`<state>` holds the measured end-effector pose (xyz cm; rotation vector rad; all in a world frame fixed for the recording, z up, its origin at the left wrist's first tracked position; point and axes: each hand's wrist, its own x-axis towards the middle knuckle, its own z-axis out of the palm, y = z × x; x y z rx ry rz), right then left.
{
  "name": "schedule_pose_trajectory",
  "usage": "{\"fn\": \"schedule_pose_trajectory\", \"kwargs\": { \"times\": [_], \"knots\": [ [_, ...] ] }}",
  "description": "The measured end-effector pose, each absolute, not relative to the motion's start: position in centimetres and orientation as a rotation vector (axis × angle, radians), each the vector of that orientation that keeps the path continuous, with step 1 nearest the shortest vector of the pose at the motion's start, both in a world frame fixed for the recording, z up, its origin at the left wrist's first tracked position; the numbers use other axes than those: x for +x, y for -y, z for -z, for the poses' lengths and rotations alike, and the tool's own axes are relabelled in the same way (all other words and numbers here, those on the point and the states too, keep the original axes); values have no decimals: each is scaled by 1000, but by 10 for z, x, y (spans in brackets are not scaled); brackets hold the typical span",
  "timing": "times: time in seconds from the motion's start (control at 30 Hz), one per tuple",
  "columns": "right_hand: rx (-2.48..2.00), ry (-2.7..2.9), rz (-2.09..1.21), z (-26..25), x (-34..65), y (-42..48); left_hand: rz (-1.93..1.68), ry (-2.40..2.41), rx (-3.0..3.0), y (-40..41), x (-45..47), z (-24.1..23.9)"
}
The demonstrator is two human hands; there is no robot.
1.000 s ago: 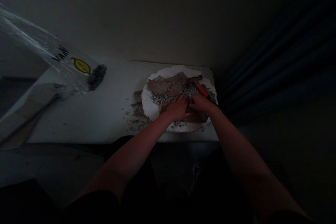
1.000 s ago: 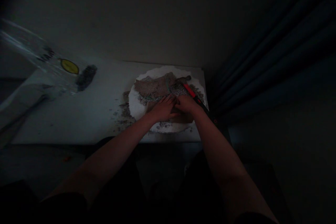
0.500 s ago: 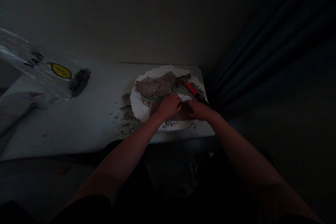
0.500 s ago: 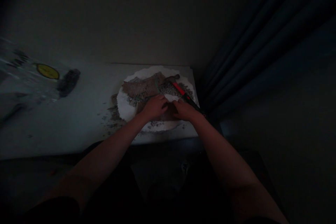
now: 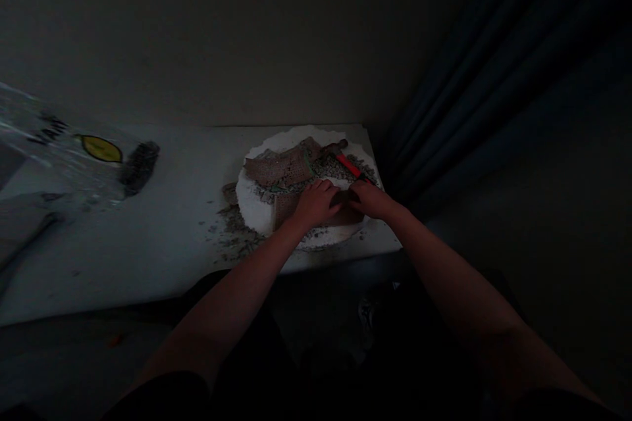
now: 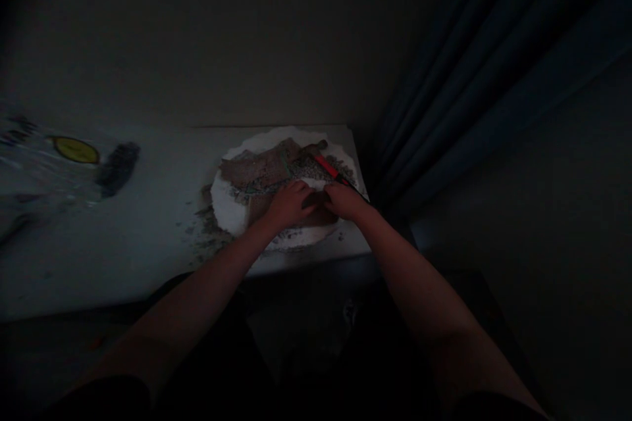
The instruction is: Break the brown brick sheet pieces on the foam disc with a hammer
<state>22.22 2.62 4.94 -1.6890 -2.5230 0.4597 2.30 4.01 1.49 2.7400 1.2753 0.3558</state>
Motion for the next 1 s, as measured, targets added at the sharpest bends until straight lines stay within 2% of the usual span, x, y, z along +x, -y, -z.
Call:
{"fn": "schedule_pose_trajectory", "kwargs": {
  "times": [0.53, 1.0],
  "knots": [
    [-1894, 2427, -605, -47, 204, -54, -296, -1327, 2645, -36, 24, -17],
    [-1853, 2525, -679, -37, 212, -66, -278, -1320, 2643, -35, 24, -17]
  ]
}}
